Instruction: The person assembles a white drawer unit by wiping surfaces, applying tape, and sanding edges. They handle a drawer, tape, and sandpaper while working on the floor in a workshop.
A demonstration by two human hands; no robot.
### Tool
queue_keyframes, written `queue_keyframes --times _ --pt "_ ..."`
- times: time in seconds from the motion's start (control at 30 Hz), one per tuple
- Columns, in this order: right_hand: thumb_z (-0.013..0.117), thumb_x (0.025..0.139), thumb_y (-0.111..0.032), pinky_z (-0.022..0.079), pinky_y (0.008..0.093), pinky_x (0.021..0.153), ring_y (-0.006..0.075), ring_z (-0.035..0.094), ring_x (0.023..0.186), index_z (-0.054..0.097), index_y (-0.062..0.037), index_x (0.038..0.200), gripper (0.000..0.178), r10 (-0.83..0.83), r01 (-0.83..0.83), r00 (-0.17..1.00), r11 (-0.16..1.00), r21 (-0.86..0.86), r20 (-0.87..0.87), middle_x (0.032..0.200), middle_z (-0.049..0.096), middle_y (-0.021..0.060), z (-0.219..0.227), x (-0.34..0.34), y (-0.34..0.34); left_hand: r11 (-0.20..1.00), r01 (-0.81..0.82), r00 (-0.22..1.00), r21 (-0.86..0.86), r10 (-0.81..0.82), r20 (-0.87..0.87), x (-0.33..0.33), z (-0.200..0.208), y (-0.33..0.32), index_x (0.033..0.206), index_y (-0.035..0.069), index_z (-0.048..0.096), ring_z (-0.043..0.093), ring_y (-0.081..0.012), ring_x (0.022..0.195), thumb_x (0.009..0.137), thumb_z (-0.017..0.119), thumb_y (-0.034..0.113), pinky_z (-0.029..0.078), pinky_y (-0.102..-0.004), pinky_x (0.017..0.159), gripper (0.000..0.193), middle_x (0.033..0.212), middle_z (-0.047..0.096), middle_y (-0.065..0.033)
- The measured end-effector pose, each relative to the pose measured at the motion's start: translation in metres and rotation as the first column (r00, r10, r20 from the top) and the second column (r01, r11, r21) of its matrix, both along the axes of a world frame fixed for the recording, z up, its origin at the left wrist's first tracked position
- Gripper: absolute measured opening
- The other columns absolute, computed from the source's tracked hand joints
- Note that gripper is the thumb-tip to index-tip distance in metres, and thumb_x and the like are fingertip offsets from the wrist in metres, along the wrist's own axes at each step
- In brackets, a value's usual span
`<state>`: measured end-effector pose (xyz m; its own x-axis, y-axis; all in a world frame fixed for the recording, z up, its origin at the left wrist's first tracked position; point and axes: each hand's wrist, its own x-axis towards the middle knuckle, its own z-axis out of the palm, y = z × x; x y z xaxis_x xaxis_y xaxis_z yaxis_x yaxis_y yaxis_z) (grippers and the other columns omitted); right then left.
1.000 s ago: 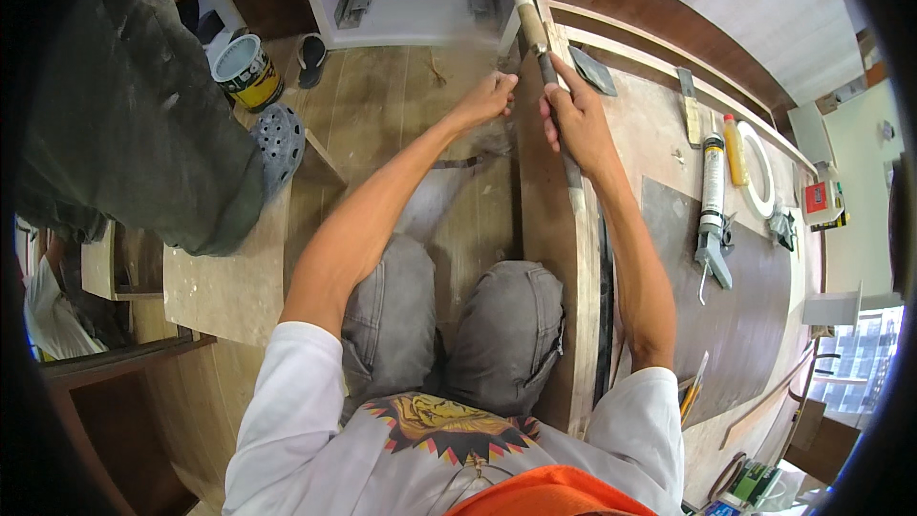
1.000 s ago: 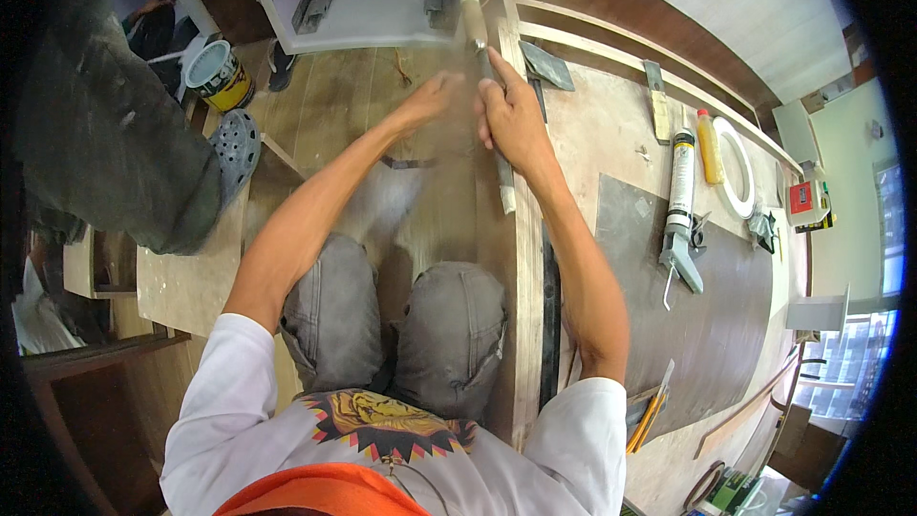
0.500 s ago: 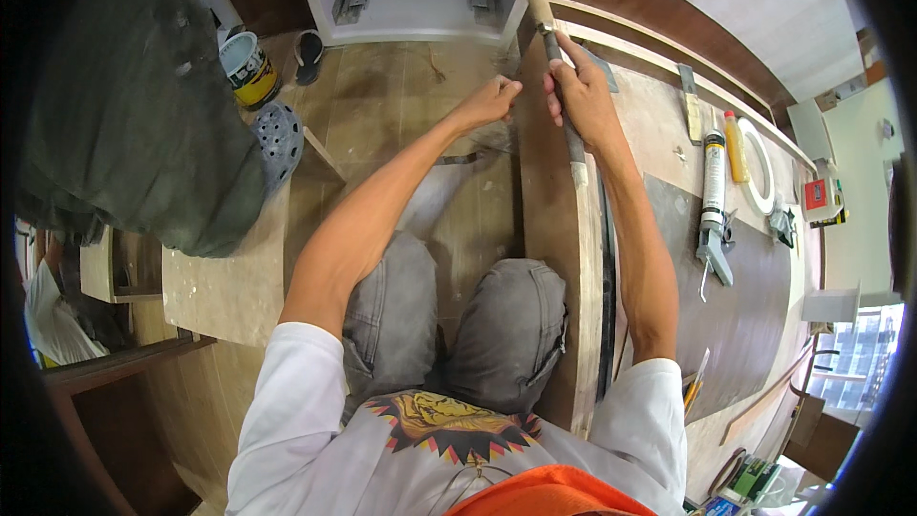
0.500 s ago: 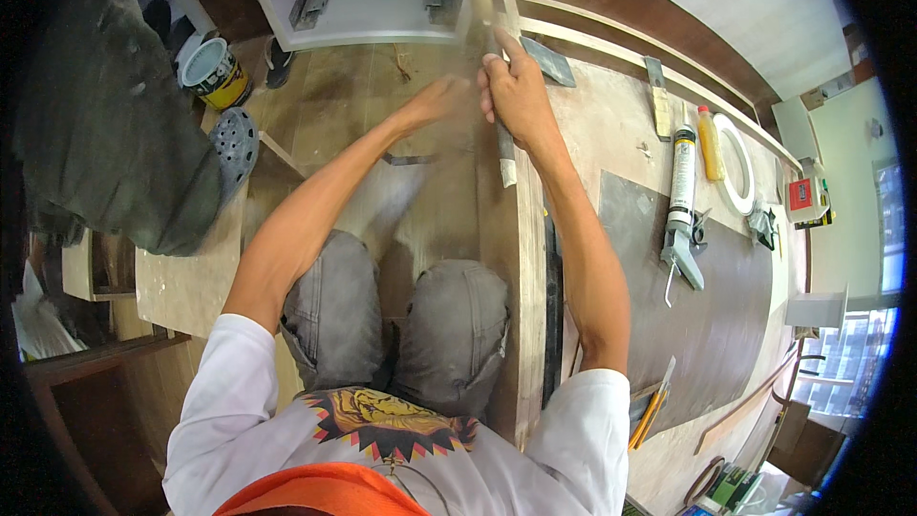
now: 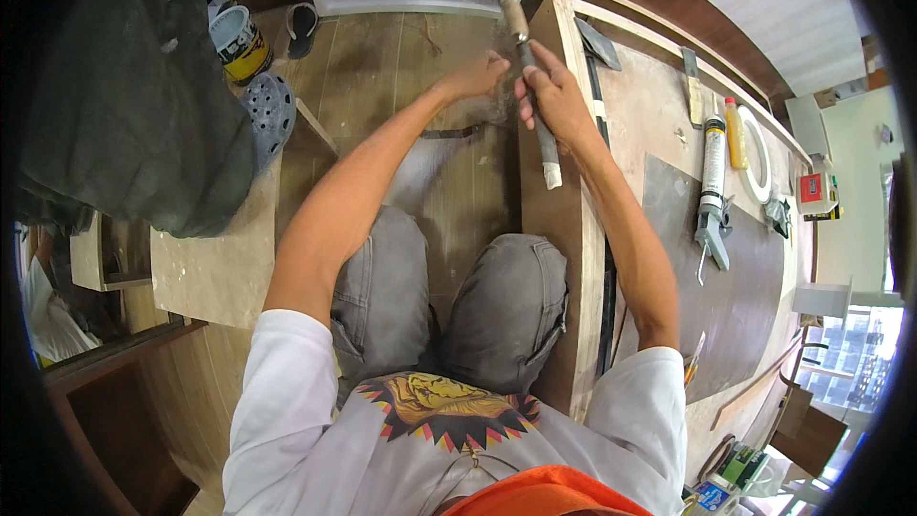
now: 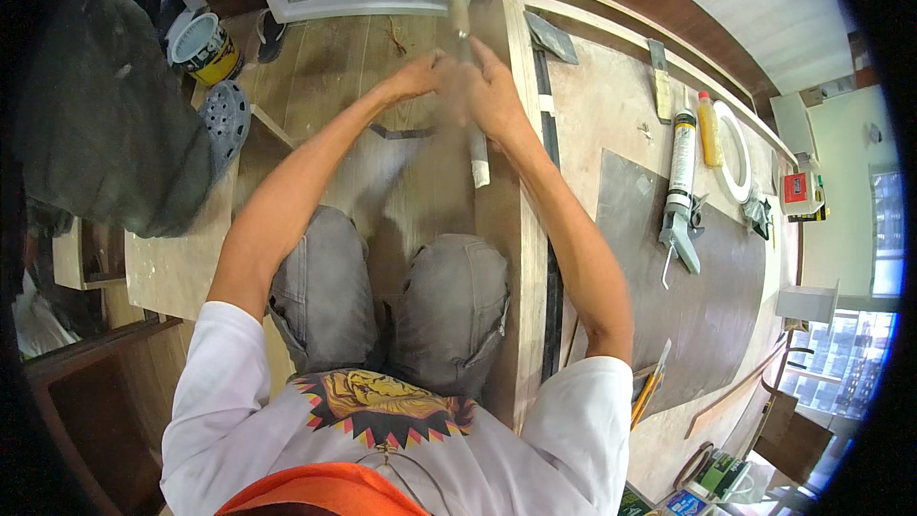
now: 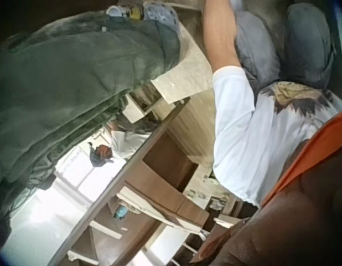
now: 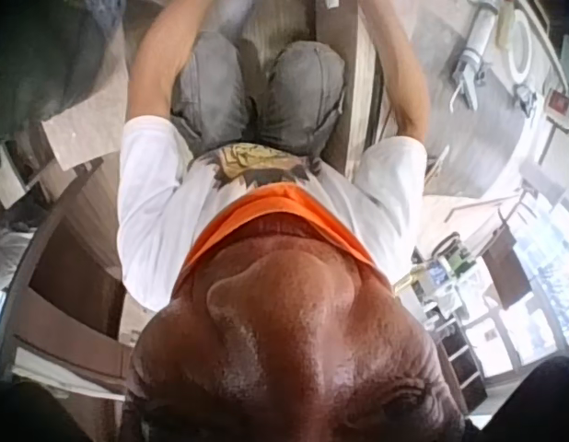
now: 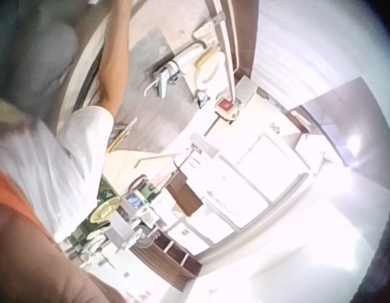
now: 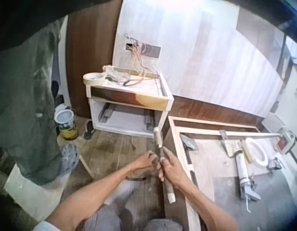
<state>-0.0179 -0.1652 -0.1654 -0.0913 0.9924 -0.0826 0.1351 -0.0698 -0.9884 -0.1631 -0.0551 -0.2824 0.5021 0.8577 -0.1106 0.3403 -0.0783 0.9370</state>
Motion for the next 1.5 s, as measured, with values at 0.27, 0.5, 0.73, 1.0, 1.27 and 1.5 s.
queue_keyframes --times 0.27,0.5,0.73,1.0,1.27,1.5 --pt "0.040 0.104 0.000 0.055 0.0277 0.057 0.0159 0.060 0.069 0.015 -0.0043 0.163 0.065 -0.128 0.080 0.986 0.925 -0.371 -0.105 0.098 0.063 0.0142 -0.015 -0.022 -0.002 1.000 -0.006 0.994 0.027 0.009 -0.112 -0.039 -0.029 0.021 0.126 -0.007 0.058 0.069 -0.0203 0.083 0.106 0.055 0.033 0.057 -0.0340 0.074 0.044 0.108 0.069 -0.0158" --pt "0.037 0.101 -0.001 0.054 0.0269 0.056 0.0144 0.056 0.066 0.029 -0.0042 0.158 0.058 -0.052 0.032 0.997 0.950 -0.311 -0.058 0.092 0.063 0.0126 -0.060 -0.006 0.053 0.998 -0.045 0.999 0.053 0.044 0.017 -0.024 -0.032 0.020 0.128 -0.004 0.060 0.071 -0.0203 0.087 0.106 0.055 0.031 0.058 -0.0353 0.075 0.042 0.111 0.070 -0.0167" --pt "0.037 0.100 0.003 0.058 0.0299 0.058 0.0191 0.063 0.069 0.021 -0.0061 0.161 0.064 -0.194 0.109 0.952 0.937 -0.332 -0.236 0.093 0.062 0.0135 -0.039 -0.037 0.040 0.993 -0.108 0.978 -0.039 0.113 0.173 -0.045 -0.027 0.031 0.126 -0.002 0.062 0.068 -0.0192 0.085 0.107 0.049 0.044 0.055 -0.0342 0.076 0.051 0.103 0.070 -0.0124" --pt "0.048 0.097 0.001 0.062 0.0385 0.077 0.0261 0.069 0.085 0.019 -0.0047 0.162 0.071 0.017 -0.036 0.993 0.986 -0.164 -0.114 0.112 0.063 0.0206 -0.053 -0.044 -0.007 0.947 0.024 0.929 -0.321 0.098 0.356 -0.023 0.003 0.014 0.109 0.006 0.062 0.059 -0.0143 0.079 0.106 0.045 0.059 0.052 -0.0341 0.075 0.055 0.087 0.061 -0.0014" --pt "0.065 0.096 -0.017 0.057 0.0376 0.092 0.0249 0.070 0.111 0.063 -0.0057 0.136 0.042 -0.135 -0.078 0.819 0.937 0.341 0.558 0.119 0.073 0.0149 0.062 0.049 -0.029 0.986 -0.059 0.998 -0.157 0.064 0.029 -0.048 0.003 -0.007 0.110 0.003 0.057 0.054 -0.0124 0.061 0.109 0.045 0.045 0.049 -0.0268 0.058 0.043 0.083 0.058 -0.0017" --pt "0.064 0.093 -0.051 0.055 0.0517 0.085 0.0403 0.073 0.096 0.075 0.0026 0.102 0.056 -0.413 0.494 -0.199 0.741 0.455 0.889 0.104 0.075 0.0232 0.060 0.388 -0.102 0.967 0.253 0.934 -0.034 -0.254 -0.251 -0.021 -0.064 -0.005 0.109 -0.003 0.055 0.068 -0.0195 0.058 0.108 0.050 0.039 0.052 -0.0380 0.061 0.043 0.079 0.062 -0.0103"
